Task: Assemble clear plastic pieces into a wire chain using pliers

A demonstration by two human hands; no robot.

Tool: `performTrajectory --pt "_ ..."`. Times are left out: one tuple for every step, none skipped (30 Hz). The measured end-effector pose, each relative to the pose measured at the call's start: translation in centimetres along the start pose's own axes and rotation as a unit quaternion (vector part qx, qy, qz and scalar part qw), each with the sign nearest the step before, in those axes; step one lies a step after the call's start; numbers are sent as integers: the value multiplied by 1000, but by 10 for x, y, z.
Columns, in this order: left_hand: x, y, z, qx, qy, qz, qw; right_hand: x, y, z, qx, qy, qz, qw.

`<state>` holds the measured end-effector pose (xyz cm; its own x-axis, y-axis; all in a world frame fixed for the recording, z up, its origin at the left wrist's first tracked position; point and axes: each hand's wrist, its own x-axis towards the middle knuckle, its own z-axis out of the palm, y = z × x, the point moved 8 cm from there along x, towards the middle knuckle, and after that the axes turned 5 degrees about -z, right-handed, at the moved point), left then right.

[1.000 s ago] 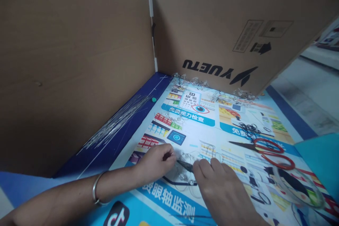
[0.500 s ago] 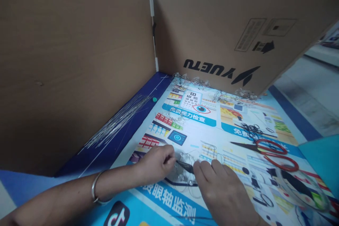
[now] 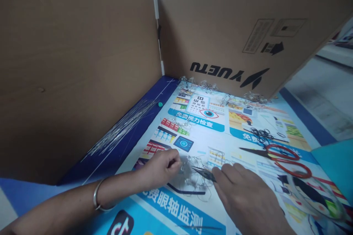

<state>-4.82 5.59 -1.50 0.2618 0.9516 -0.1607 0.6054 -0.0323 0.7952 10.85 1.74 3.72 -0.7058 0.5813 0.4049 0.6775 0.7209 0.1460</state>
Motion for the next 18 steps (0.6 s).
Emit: performTrajectory --pt "-1 1 1 -1 1 -2 1000 1 -3 1 -10 -3 -3 1000" --pt "-1 2 2 -3 -1 -2 1000 3 -6 1 -21 -4 -4 1000" --pt "-2 2 3 -6 -3 -2 1000 4 -8 2 -32 -5 -3 999" --pt "-2 2 3 -8 -4 -2 1000 5 -11 2 -40 -7 -6 999" --pt "-3 2 4 -10 -3 -2 1000 6 -12 3 -46 -11 -8 999" --pt "-3 2 4 -10 -2 -1 1000 7 -14 3 -50 -12 -12 999" --pt "-3 2 4 -10 -1 2 1000 7 -16 4 -53 -13 -16 998" --pt "-4 2 4 -9 0 6 1000 8 -17 4 -55 -13 -19 998" --pt "-4 2 5 -7 0 12 1000 8 -18 5 -57 -13 -22 998" --pt "-4 3 5 -4 0 17 1000 8 -19 5 -59 -12 -25 998" --pt "-5 3 5 -1 -1 21 1000 8 -19 6 -63 -10 -27 998" --pt "-5 3 5 3 0 23 1000 9 -20 6 -67 -8 -30 997" --pt "-6 4 4 5 1 23 1000 9 -21 6 -69 -6 -34 997" --pt "-6 4 4 8 4 22 1000 9 -22 6 -70 -4 -37 997" --pt "-6 4 3 10 5 21 1000 9 -22 6 -70 -2 -39 997" --pt "-6 5 3 11 6 19 1000 9 -23 5 -70 -2 -39 997" --pt "-6 5 3 11 8 18 1000 9 -23 5 -70 -1 -40 997" --pt "-5 5 4 11 10 18 1000 9 -24 4 -72 1 -40 997"
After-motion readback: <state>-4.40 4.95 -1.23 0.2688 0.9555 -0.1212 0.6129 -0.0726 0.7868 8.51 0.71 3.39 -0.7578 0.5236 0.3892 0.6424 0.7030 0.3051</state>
